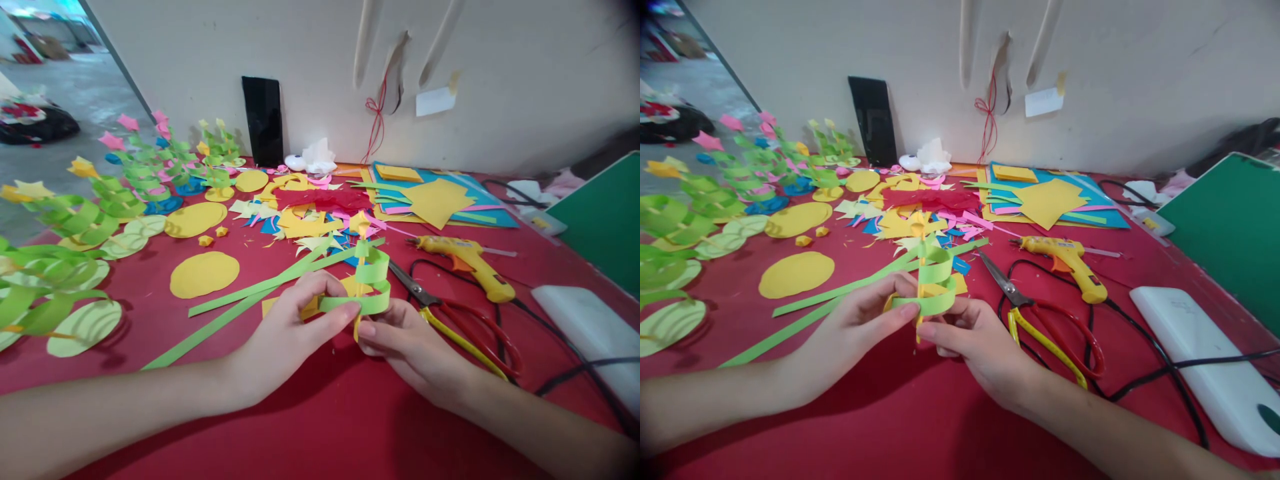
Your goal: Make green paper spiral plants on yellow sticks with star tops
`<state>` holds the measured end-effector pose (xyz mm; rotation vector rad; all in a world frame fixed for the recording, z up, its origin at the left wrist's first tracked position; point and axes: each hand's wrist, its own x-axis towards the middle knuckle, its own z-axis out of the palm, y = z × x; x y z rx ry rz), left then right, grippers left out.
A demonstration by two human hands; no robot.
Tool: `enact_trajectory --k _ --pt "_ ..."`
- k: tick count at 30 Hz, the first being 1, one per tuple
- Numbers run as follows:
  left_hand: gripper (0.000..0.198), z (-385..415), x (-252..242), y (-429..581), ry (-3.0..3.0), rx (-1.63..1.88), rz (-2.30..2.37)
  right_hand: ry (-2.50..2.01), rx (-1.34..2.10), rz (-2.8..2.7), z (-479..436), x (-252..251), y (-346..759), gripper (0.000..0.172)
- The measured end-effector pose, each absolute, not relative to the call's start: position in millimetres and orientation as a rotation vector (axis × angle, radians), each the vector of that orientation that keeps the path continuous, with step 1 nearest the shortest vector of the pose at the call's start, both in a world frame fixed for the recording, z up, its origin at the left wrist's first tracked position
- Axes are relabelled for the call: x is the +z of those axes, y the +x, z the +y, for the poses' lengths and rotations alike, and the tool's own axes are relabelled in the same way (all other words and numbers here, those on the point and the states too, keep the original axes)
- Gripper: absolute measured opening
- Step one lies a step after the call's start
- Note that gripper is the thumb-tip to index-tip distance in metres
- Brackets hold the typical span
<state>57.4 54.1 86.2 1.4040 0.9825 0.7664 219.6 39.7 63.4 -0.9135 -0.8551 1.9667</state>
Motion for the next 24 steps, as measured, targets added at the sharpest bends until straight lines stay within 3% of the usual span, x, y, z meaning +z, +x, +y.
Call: enact_trajectory --k 11,16,20,24 --pt "0.024 58.9 78.7 49.9 1.402 1.055 1.004 -0.923 1.923 -0.804 42.2 66.1 218.6 0.014" --pt "0.014 62.4 87.0 40.4 2.025 1.025 0.977 -0.909 1.926 -0.764 40.5 64.8 219.8 0.014" --pt "0.029 66.7 88.9 32.8 2.719 1.076 0.705 -0.903 1.933 -0.752 39.9 64.0 220.9 0.010" --pt "0.035 66.2 84.0 30.7 2.994 1.105 0.602 -0.889 1.935 -0.754 41.3 63.4 221.5 0.012"
